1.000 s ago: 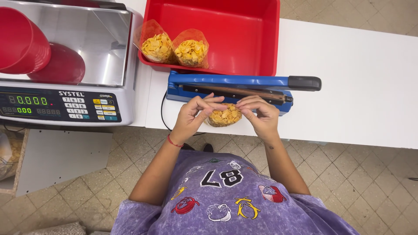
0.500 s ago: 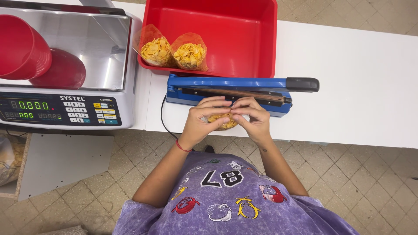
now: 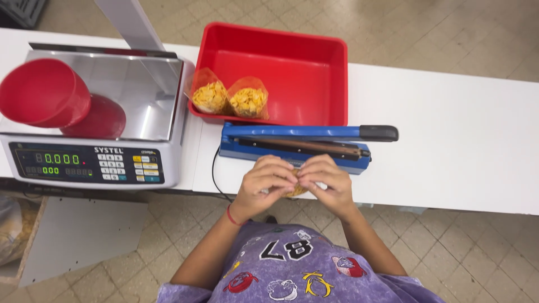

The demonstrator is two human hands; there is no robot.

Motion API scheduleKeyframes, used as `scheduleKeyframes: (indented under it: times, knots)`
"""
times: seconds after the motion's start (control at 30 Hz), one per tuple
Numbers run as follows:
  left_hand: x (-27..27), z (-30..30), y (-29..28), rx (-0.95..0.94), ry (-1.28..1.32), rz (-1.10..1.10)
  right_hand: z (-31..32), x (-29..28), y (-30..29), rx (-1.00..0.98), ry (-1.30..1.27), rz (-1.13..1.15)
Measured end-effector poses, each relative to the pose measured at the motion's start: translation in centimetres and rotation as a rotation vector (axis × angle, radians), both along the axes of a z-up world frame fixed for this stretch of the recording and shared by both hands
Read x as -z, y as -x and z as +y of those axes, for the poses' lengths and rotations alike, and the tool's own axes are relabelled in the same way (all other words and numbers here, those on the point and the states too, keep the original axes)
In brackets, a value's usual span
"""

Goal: Scooping snacks into plastic bags, weighing them on a scale, and sealing them with a heat sealer

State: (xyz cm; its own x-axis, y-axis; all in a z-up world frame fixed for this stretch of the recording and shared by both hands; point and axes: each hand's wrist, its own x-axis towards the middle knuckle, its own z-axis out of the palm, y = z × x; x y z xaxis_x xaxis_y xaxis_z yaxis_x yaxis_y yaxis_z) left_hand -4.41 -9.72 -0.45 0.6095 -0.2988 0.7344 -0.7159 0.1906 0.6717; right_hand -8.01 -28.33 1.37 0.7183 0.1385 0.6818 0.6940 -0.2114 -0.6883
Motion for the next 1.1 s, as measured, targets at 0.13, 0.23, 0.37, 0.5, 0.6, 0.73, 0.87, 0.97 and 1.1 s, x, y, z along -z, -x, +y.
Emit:
scheduleKeyframes:
  times: [0.13,0.23,0.37,0.5,0.6,0.73,0.87,0.97,1.1]
  knots:
    - [-1.3,0.4,0.4,0.067,-0.033,-0.031,-0.4,-0.5,0.6,-0.029,0.050,-0.044]
    - [-2.1,0.7,0.6,0.083,-0.076,-0.064,-0.4,-0.4,0.8,-0.040,0.070,-0.069]
    - [-2.0,0.7,0.6,0.073,-0.133,0.034,-0.3,0.1,1.1,0.012,0.050,-0.047]
    - [-1.3,0.5,0.5,0.125,-0.086,0.141,-0.4,0.3,1.6,0.070,0.076,-0.067]
    - [-0.4,0.2,0.3,0.175,-0.026,0.224,-0.5,0.2,1.5,0.077,0.061,-0.060]
    - [1.2,0.3,0.0,0.197,0.013,0.340,-0.5,1.0,1.5,0.096,-0.002,0.025]
    - [2.1,1.0,-0.4,0.131,-0.013,0.372,-1.3,2.3,1.8,0.136,-0.103,0.139]
    - [1.7,1.3,-0.6,0.084,-0.055,0.393,-1.8,2.7,2.2,0.188,-0.121,0.213]
    - [1.2,0.8,-1.2,-0.006,-0.130,0.508,-2.5,3.8,1.5,0.289,-0.142,0.440]
